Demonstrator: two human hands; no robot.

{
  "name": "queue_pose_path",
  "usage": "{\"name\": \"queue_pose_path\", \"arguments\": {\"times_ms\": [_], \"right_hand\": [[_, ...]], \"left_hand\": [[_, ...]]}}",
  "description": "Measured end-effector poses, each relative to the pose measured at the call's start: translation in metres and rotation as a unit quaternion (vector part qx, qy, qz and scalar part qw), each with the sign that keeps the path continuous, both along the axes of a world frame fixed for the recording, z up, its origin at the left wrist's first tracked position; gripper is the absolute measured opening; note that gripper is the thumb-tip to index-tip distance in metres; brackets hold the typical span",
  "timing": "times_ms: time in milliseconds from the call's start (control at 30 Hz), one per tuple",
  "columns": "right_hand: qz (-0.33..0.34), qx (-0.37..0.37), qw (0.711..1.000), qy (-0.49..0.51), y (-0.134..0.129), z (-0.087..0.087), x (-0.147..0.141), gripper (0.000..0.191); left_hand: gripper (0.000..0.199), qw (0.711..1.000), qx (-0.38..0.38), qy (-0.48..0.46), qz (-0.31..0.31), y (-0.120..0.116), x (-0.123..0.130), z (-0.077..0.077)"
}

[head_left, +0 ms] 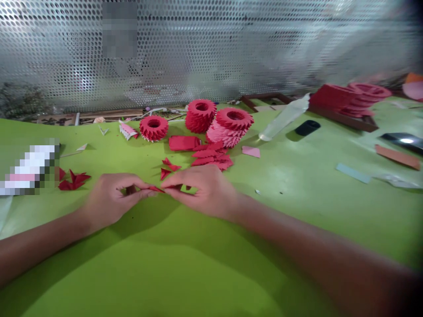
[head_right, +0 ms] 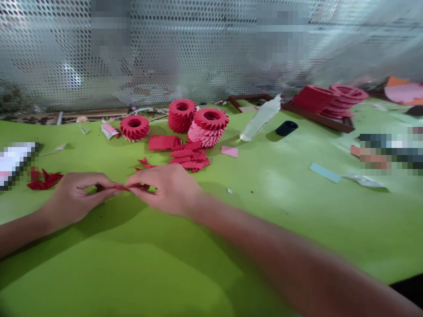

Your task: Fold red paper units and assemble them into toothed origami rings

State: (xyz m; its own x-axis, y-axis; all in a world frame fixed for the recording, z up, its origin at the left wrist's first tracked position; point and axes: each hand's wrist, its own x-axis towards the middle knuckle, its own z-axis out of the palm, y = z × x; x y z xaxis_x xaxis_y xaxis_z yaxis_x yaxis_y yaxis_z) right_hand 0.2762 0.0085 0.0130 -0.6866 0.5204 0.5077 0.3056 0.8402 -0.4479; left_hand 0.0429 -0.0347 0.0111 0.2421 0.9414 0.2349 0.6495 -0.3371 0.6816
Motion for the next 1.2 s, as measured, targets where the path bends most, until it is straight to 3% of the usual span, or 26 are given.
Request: {"name": "queue_pose_path", "arguments": {"times_ms": [167,533,767,1000,1200], "right_hand": [[0.025,0.022,0.999,0.019,0.003,0.001,0.004,0.013],[0.015,0.066,0.998,-0.014,0.003,-0.002,0.005,0.016],[-0.015,0.122,0.988,-0.090,0.002,-0.002,0.006,0.022],[-0.038,0.117,0.988,-0.092,0.002,-0.003,0.005,0.020],[-0.033,0.100,0.990,-0.089,0.002,-0.004,0.004,0.020]], "left_hand": [[0.024,1.000,0.014,0.020,-0.001,-0.002,-0.003,-0.003],[0.021,0.999,0.036,0.017,-0.006,-0.002,-0.007,-0.009],[0.022,0.998,0.047,0.030,0.014,-0.005,-0.004,-0.007],[0.017,0.993,0.095,0.045,-0.044,-0.004,-0.003,-0.004],[0.014,0.989,0.116,0.068,-0.054,-0.003,-0.005,-0.006]]}}
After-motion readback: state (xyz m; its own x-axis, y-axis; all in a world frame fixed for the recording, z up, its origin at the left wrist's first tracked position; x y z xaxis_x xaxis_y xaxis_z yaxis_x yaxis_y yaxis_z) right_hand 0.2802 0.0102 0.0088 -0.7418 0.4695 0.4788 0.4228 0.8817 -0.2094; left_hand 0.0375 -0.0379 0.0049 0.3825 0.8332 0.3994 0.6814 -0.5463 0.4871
